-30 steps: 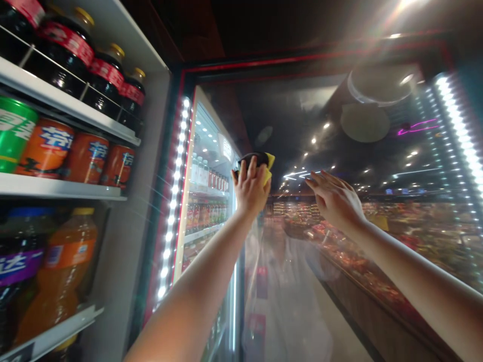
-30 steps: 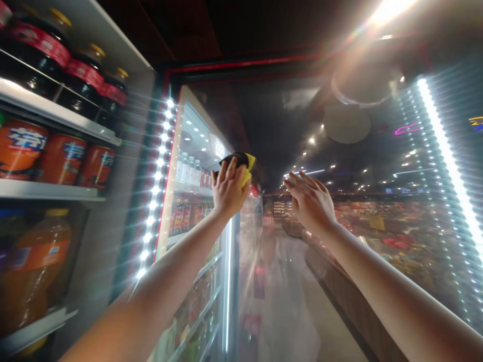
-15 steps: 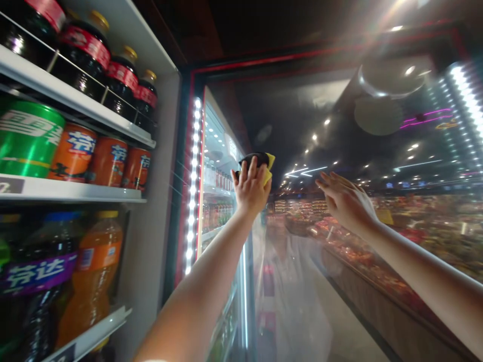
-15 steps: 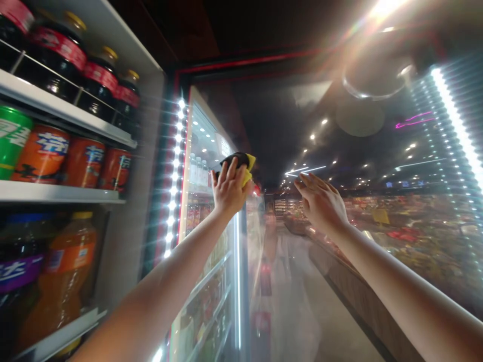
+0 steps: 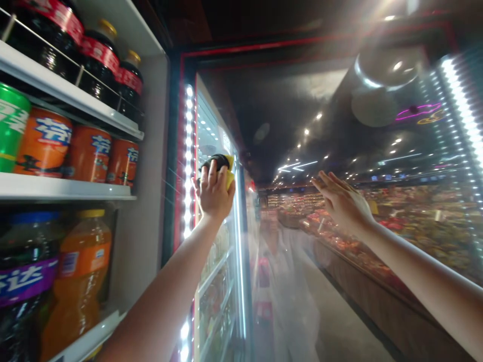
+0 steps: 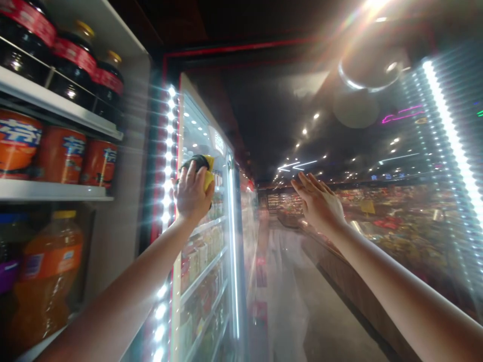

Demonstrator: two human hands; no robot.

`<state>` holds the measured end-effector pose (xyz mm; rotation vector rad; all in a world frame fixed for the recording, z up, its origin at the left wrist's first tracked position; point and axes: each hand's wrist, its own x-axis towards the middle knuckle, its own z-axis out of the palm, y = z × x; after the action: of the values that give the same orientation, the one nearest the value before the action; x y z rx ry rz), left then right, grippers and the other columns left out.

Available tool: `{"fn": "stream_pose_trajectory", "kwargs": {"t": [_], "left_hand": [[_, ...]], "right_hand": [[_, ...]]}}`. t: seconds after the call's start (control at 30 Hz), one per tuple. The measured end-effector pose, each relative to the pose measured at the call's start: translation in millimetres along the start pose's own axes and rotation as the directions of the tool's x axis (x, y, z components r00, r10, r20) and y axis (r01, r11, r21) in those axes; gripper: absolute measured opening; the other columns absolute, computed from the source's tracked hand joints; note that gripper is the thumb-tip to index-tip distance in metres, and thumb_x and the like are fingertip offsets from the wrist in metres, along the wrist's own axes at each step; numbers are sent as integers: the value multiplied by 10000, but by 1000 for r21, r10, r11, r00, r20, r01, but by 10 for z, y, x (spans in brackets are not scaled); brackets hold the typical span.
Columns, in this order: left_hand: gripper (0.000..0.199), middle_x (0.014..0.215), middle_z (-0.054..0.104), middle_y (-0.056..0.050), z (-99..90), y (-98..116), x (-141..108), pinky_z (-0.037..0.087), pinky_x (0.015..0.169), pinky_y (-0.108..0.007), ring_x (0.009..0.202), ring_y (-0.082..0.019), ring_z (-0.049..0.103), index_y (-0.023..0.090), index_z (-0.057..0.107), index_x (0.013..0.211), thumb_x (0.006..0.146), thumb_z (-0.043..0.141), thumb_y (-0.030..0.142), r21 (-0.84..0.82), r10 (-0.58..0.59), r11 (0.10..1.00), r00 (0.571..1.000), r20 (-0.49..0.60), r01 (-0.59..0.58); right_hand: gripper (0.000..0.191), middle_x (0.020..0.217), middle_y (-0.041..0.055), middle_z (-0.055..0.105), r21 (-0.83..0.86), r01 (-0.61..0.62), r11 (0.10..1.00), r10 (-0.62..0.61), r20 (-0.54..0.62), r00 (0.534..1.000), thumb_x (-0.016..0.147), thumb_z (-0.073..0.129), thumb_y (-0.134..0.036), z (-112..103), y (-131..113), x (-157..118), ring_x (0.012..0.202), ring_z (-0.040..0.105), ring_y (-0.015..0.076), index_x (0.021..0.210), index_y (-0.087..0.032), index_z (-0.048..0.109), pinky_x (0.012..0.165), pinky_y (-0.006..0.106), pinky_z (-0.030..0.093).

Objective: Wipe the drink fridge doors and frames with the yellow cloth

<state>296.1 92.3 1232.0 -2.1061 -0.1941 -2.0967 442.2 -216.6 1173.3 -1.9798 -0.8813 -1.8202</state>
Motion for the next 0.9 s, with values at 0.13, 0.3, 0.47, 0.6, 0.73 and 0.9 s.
{"fn": "stream_pose_trajectory", "kwargs": {"t": [0.13,0.3,0.47,0.6,0.73,0.9], "left_hand": [[484,1651,393,-166,-28,-124,-323,262,1203,-706,1524,-422,345,194,565,1427,986,502,383,21,-61,998,997,-39,62],[470,1647,416,-122,-43,-202,-290,214,1262,-630,1545,-374,326,231,574,1415,974,508,380,-30,57,998,998,27,-57],[526,1673,349,-169,-45,-224,-172,298,1229,-629,1545,-398,313,176,531,1466,990,471,394,-1,-43,999,998,-43,43],[510,1653,375,-198,-58,-223,-663,291,1225,-662,1528,-410,348,168,542,1448,1002,467,404,44,58,997,998,0,-58],[484,1629,435,-150,-85,-339,-719,359,1215,-591,1524,-380,368,200,560,1426,1003,462,416,28,83,996,996,15,-83],[515,1643,401,-182,104,13,-268,298,1213,-676,1518,-426,358,176,567,1440,969,515,378,-32,-78,997,989,-124,74]], "right_hand": [[639,1639,51,423,7,5,1000,-6,49,999,945,440,-88,-2,36,-55,1517,395,291,1553,-284,474,1189,556,443],[653,1660,52,391,10,3,1000,-4,99,995,930,437,-73,-35,72,-44,1541,350,277,1551,-269,474,1208,539,420],[679,1670,29,375,96,32,995,-43,112,993,924,405,-49,-73,187,-78,1552,320,244,1561,-278,457,1230,513,405],[671,1644,25,423,122,23,992,-35,104,994,925,427,-62,-63,215,-98,1536,359,255,1554,-295,469,1216,527,426],[627,1619,80,453,81,-20,997,15,72,997,918,455,-60,-57,30,-71,1516,394,310,1512,-244,538,1203,581,425],[693,1603,37,474,129,102,986,-114,84,990,895,481,-15,-8,-359,-84,1508,415,273,1510,-330,529,1198,580,429]]}}
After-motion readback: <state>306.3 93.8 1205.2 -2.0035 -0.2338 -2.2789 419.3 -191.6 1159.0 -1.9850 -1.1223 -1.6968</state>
